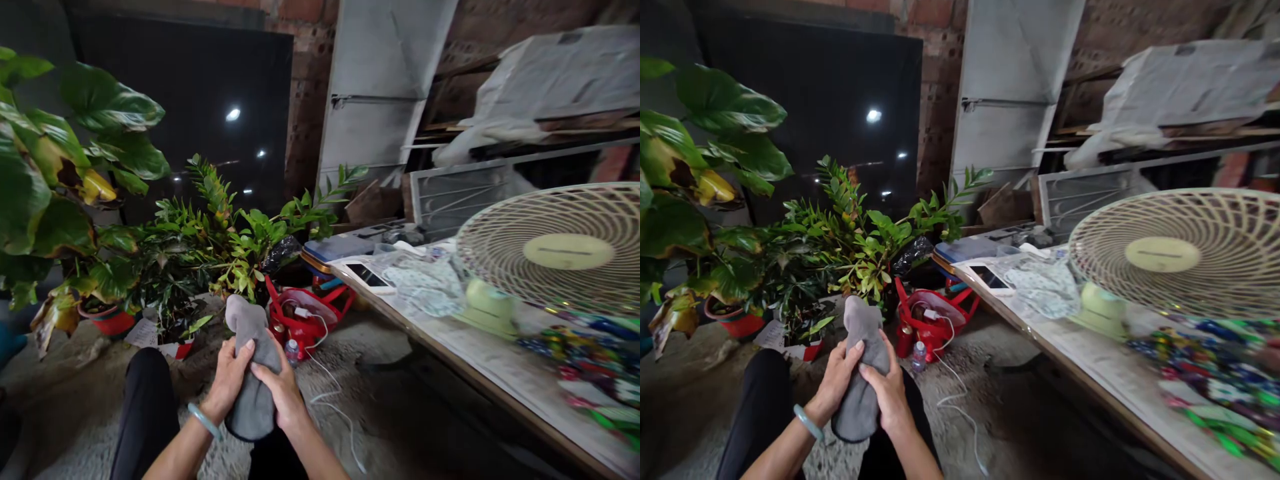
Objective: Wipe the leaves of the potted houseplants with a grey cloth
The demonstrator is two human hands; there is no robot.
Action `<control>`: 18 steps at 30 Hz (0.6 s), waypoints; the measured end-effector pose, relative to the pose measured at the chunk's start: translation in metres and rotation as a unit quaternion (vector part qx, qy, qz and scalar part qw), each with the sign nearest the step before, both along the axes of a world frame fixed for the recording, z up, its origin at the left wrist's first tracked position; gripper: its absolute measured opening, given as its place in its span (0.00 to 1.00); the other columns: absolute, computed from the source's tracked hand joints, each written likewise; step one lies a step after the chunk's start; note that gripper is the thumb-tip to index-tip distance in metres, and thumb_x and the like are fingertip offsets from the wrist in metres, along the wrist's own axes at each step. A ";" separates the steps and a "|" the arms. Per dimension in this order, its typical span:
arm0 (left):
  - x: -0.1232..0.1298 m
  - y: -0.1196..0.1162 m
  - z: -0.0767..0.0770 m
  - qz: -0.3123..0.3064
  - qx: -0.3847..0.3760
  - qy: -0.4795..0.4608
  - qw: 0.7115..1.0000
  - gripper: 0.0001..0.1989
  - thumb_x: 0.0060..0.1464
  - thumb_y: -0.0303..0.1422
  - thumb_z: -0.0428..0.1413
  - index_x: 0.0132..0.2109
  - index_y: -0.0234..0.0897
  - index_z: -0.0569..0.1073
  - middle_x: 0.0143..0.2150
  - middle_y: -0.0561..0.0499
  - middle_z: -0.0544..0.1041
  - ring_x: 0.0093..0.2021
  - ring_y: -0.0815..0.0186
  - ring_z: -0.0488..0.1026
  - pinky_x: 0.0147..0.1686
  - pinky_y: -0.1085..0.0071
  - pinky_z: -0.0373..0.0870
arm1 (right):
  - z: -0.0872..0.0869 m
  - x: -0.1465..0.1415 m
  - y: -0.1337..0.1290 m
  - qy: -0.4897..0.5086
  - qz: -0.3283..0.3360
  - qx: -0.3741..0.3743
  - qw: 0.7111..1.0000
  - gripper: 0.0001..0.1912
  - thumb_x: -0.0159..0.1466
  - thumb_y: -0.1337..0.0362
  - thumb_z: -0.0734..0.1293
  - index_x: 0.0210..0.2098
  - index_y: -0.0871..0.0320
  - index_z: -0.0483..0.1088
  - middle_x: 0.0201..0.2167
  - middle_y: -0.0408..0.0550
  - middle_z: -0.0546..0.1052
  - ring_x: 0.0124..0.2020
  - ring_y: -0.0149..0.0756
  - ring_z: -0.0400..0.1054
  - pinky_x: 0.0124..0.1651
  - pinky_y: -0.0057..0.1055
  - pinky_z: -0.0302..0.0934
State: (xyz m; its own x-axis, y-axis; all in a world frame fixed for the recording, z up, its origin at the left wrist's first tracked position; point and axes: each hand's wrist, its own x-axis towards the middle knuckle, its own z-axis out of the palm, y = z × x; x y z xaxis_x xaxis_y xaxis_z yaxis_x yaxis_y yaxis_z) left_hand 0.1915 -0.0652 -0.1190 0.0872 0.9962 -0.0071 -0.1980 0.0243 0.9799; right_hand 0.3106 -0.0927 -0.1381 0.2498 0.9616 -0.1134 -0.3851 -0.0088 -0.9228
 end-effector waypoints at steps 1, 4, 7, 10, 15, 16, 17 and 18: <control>-0.002 0.001 -0.002 -0.026 0.002 -0.017 0.999 0.23 0.49 0.51 0.69 0.44 0.38 0.85 0.45 0.42 0.82 0.49 0.51 0.75 0.50 0.64 0.71 | 0.002 0.011 0.005 0.015 -0.008 -0.005 1.000 0.42 0.45 0.62 0.78 0.61 0.49 0.72 0.50 0.48 0.85 0.51 0.53 0.80 0.56 0.46 0.74; -0.015 0.010 -0.016 -0.095 -0.035 -0.035 0.994 0.23 0.53 0.47 0.67 0.51 0.38 0.83 0.52 0.41 0.81 0.48 0.55 0.76 0.40 0.68 0.72 | 0.025 0.052 0.039 0.067 -0.090 -0.018 0.994 0.37 0.46 0.61 0.79 0.56 0.52 0.75 0.44 0.48 0.86 0.47 0.52 0.81 0.52 0.44 0.76; -0.036 0.032 -0.042 -0.086 -0.175 -0.009 0.981 0.23 0.49 0.38 0.71 0.51 0.35 0.80 0.48 0.41 0.81 0.37 0.62 0.77 0.29 0.72 0.68 | 0.059 0.080 0.089 0.104 -0.212 0.004 0.972 0.29 0.51 0.60 0.75 0.53 0.52 0.74 0.42 0.46 0.86 0.49 0.47 0.81 0.49 0.40 0.78; -0.059 0.067 -0.064 -0.015 -0.286 -0.071 0.956 0.23 0.51 0.31 0.69 0.53 0.37 0.74 0.42 0.46 0.81 0.29 0.67 0.76 0.28 0.73 0.69 | 0.077 0.063 0.116 0.105 -0.135 -0.022 0.985 0.24 0.53 0.63 0.72 0.51 0.53 0.74 0.39 0.48 0.86 0.48 0.47 0.81 0.47 0.39 0.78; -0.092 0.115 -0.064 0.024 -0.234 -0.211 0.949 0.10 0.59 0.26 0.63 0.48 0.35 0.74 0.39 0.47 0.82 0.30 0.68 0.78 0.30 0.74 0.73 | 0.038 0.007 0.067 0.059 0.014 -0.071 0.996 0.26 0.39 0.73 0.77 0.39 0.50 0.79 0.31 0.49 0.86 0.36 0.56 0.82 0.44 0.48 0.78; -0.098 0.121 -0.061 0.015 -0.213 -0.228 0.950 0.10 0.60 0.26 0.63 0.49 0.35 0.75 0.39 0.47 0.82 0.30 0.68 0.78 0.30 0.73 0.73 | 0.029 0.009 0.053 0.035 0.040 -0.055 0.997 0.29 0.39 0.71 0.78 0.40 0.46 0.79 0.34 0.45 0.87 0.39 0.54 0.82 0.48 0.48 0.77; -0.104 0.124 -0.059 0.003 -0.193 -0.239 0.952 0.12 0.60 0.27 0.63 0.50 0.35 0.75 0.40 0.46 0.82 0.31 0.67 0.78 0.30 0.73 0.74 | 0.023 0.017 0.042 0.021 0.032 -0.044 0.998 0.30 0.38 0.70 0.79 0.41 0.44 0.79 0.36 0.45 0.87 0.42 0.55 0.82 0.50 0.48 0.77; -0.109 0.127 -0.057 -0.007 -0.177 -0.245 0.953 0.13 0.60 0.27 0.63 0.52 0.35 0.76 0.40 0.46 0.83 0.32 0.67 0.78 0.31 0.73 0.74 | 0.021 0.029 0.036 0.014 0.006 -0.039 0.999 0.30 0.39 0.67 0.80 0.42 0.44 0.79 0.38 0.46 0.87 0.44 0.56 0.82 0.51 0.49 0.76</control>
